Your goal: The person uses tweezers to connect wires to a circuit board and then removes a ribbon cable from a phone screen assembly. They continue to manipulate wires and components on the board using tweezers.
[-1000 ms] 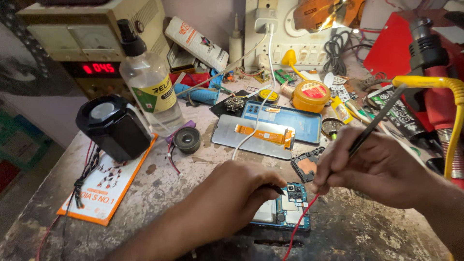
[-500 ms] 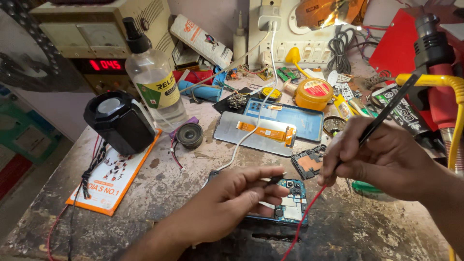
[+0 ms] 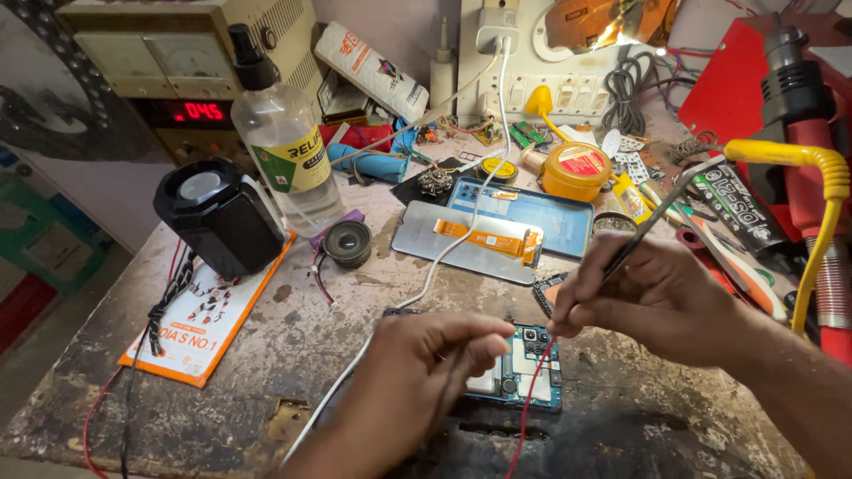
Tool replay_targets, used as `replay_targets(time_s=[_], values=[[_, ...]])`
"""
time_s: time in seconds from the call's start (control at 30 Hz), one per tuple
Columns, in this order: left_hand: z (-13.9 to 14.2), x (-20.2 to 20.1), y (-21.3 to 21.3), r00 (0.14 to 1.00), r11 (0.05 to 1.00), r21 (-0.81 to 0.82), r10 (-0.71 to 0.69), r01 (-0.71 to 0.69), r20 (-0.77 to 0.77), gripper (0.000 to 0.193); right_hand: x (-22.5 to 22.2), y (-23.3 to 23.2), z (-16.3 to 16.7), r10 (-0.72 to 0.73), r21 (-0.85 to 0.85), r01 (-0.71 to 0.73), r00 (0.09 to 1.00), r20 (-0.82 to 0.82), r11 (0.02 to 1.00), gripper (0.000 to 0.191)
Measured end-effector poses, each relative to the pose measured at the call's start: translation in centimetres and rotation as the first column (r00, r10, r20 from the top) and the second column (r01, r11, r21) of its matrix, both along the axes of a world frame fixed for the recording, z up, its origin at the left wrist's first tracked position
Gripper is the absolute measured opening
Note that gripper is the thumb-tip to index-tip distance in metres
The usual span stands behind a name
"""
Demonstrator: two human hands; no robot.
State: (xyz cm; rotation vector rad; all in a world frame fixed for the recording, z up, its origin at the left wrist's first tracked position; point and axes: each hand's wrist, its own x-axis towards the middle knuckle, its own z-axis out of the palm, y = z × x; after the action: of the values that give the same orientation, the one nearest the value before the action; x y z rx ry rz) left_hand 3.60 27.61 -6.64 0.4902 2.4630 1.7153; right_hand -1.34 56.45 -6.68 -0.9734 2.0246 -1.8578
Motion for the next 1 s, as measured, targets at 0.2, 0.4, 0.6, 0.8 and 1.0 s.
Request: replay_targets(time_s=[0.2, 0.4, 0.6, 0.8, 1.0], values=[[-2.1, 2.1, 0.7, 0.953, 0.997, 0.05, 0.073, -0.061, -0.296, 0.016, -0.7, -0.1, -1.2, -0.056, 0.041, 0.055, 0.998, 0.013, 0.998, 0.015], [-3.7, 2.7, 1.8, 0.959, 0.986, 0.062, 0.165, -0.154, -0.232, 0.023, -1.2, -0.3, -2.0, -0.125, 0.062, 0.121, 0.99, 0.067, 0.991, 0.015], [-4.7, 3.0, 2.8, 0.854, 0.976, 0.012, 0.196, -0.217, -0.482, 0.018, -1.3, -1.0, -2.4, -0.098, 0.065, 0.093, 0.992, 0.08, 0.994, 0.013], [-5.0, 2.9, 2.5, 0.855, 0.965, -0.032, 0.214, -0.259, -0.472, 0.017, -2.0, -1.8, -3.0, -0.022, 0.011, 0.021, 0.986, 0.167, 1.0, 0.013], [-4.4, 3.1, 2.7, 0.81, 0.959, 0.006, 0.242, -0.283, -0.534, 0.013, -2.1, -1.9, -3.5, -0.059, 0.011, 0.058, 0.981, 0.187, 0.998, 0.013]])
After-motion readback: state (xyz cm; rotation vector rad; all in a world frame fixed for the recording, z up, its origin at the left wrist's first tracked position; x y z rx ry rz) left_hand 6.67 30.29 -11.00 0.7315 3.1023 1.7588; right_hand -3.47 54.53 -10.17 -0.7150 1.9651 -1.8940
